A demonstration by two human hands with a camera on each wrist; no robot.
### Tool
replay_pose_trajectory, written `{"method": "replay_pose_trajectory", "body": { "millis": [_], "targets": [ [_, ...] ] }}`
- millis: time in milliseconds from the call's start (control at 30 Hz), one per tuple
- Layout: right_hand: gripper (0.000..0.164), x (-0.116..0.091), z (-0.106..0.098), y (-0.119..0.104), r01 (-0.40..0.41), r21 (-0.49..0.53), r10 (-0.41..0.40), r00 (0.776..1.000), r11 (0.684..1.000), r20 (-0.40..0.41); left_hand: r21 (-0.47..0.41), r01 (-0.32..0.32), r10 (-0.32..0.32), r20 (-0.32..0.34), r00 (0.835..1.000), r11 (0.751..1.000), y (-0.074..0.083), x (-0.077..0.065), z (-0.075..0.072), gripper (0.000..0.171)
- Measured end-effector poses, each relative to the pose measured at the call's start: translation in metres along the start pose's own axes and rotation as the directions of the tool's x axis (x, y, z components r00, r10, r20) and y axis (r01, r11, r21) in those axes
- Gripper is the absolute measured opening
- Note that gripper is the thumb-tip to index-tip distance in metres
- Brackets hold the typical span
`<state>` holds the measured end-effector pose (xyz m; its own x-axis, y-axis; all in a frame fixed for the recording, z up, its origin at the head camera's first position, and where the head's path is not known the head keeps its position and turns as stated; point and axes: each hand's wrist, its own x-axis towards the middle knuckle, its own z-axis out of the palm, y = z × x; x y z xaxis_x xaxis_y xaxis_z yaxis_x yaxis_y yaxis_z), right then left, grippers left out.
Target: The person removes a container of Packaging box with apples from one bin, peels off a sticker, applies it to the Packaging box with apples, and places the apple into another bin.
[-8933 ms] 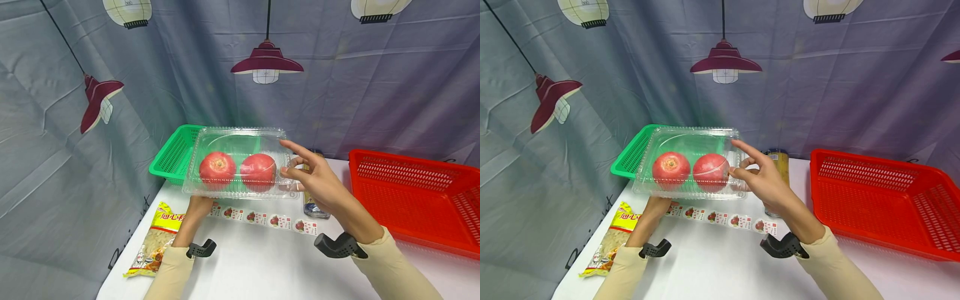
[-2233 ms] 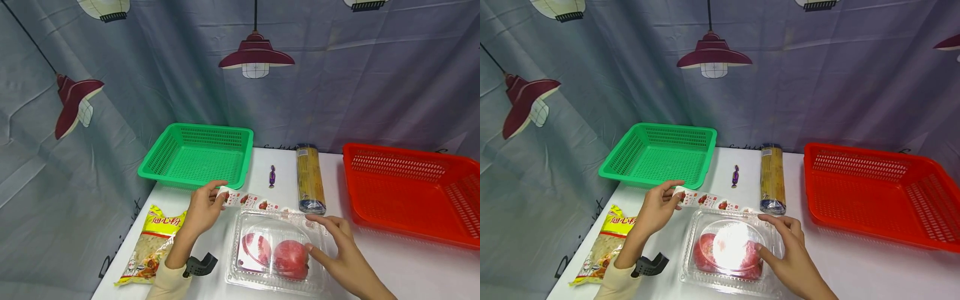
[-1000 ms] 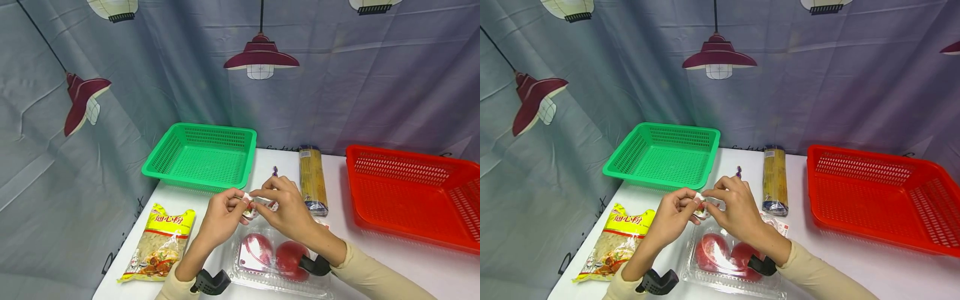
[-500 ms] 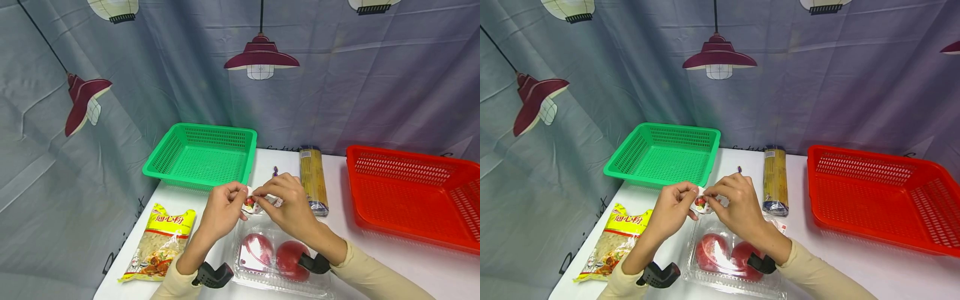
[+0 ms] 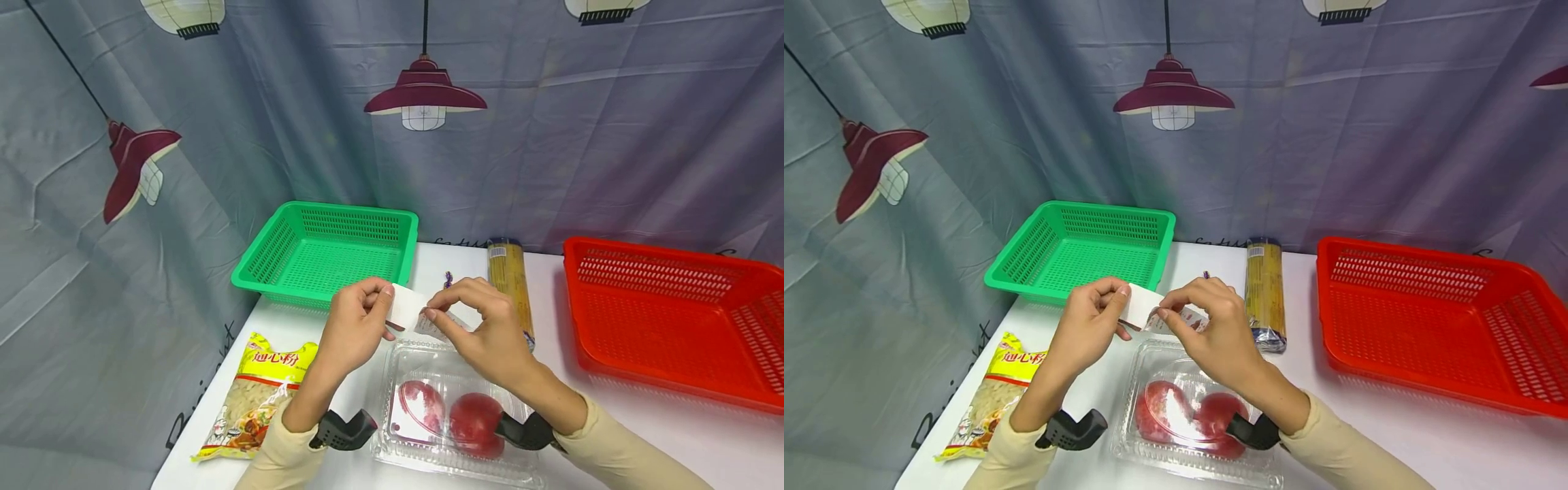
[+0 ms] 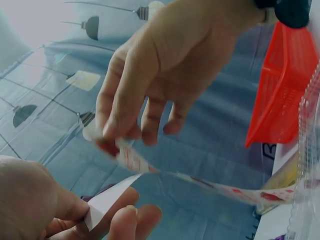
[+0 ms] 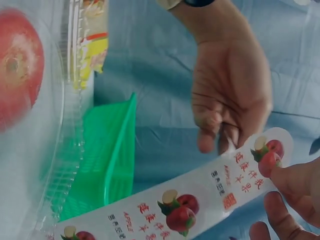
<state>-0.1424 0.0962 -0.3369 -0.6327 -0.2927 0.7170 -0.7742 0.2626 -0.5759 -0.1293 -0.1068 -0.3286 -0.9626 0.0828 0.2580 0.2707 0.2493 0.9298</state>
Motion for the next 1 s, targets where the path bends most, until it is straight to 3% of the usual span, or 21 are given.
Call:
{"method": "replay_pose_trajectory", "body": {
  "millis": [233, 400, 567, 800, 1000],
  "targets": [
    [0.025, -0.004, -0.013, -0.002, -0.071, 0.053, 0.070, 0.997, 0.996, 0.013, 0.071, 0.015, -0.010, -0.068, 0.998, 0.997, -0.012, 0.001, -0.007, 0.018],
    [0.026, -0.009, -0.020, 0.001, -0.118, 0.027, 0.117, 0.993, 0.993, 0.030, 0.157, 0.017, 0.004, -0.128, 0.992, 0.988, -0.025, -0.004, -0.013, 0.019],
    [0.025, -0.015, -0.023, 0.005, -0.159, 0.010, 0.158, 0.987, 0.987, 0.041, 0.234, 0.062, -0.019, -0.182, 0.983, 0.970, -0.040, -0.009, -0.018, 0.020],
    [0.026, -0.024, -0.024, 0.011, -0.179, -0.005, 0.179, 0.983, 0.984, 0.040, 0.352, 0.126, -0.040, -0.242, 0.969, 0.927, -0.063, -0.016, -0.026, 0.022],
    [0.024, -0.030, -0.026, 0.012, -0.264, -0.006, 0.264, 0.963, 0.964, 0.046, 0.479, 0.141, 0.013, -0.303, 0.953, 0.866, -0.084, -0.016, -0.030, 0.023]
  ]
}}
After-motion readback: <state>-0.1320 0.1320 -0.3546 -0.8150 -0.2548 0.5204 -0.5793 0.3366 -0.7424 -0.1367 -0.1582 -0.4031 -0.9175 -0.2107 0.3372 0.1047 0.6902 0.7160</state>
